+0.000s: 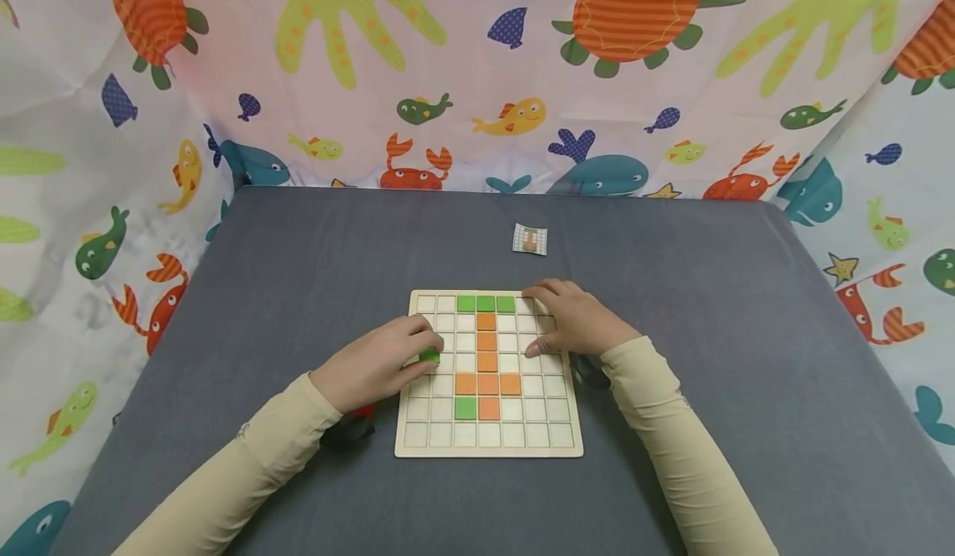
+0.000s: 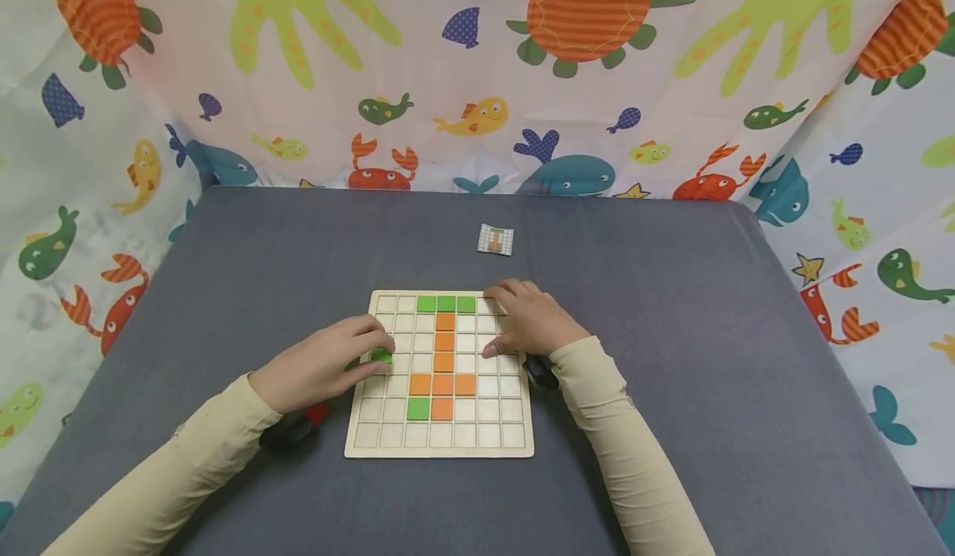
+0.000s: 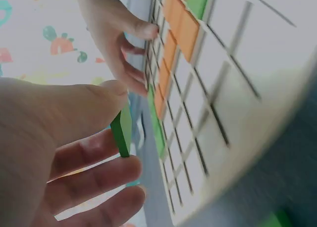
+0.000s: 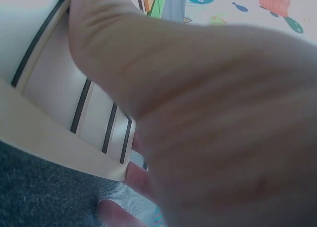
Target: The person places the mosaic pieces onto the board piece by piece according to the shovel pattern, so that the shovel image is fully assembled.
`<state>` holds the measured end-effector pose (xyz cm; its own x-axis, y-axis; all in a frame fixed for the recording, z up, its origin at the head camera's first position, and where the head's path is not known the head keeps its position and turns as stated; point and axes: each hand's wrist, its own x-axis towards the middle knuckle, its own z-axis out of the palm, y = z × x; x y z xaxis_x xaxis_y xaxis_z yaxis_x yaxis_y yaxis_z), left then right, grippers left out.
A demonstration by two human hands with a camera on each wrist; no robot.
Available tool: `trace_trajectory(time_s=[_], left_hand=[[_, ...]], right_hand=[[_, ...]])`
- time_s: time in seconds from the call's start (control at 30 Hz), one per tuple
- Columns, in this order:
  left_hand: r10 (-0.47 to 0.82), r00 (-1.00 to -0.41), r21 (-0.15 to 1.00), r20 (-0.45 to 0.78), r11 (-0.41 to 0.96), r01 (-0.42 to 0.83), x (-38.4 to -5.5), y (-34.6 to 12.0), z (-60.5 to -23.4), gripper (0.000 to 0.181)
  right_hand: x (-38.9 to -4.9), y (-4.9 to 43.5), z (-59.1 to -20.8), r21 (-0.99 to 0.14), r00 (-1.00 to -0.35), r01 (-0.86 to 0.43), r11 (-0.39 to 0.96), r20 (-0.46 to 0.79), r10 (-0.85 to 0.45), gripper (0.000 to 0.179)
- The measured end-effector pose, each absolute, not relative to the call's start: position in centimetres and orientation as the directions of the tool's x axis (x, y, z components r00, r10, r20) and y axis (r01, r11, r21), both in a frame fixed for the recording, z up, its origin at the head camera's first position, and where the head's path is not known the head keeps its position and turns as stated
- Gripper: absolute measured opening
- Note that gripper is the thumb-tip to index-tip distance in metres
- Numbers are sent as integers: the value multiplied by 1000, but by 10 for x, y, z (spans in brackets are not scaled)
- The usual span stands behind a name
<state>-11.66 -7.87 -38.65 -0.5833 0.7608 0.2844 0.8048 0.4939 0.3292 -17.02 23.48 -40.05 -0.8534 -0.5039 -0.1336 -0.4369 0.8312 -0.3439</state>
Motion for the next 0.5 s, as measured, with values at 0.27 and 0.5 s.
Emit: trace_trajectory(time_s=[0.27, 0.5], left_hand=[[814, -523, 378, 254, 414, 828, -116, -42, -378, 16], [862, -412, 357, 296, 301, 884, -108, -13, -381, 14]], right_hand=[[-171, 236, -401, -345, -848, -447, 825, -128, -514, 90], [-170, 237, -404, -352, -848, -450, 821, -121, -516, 89]])
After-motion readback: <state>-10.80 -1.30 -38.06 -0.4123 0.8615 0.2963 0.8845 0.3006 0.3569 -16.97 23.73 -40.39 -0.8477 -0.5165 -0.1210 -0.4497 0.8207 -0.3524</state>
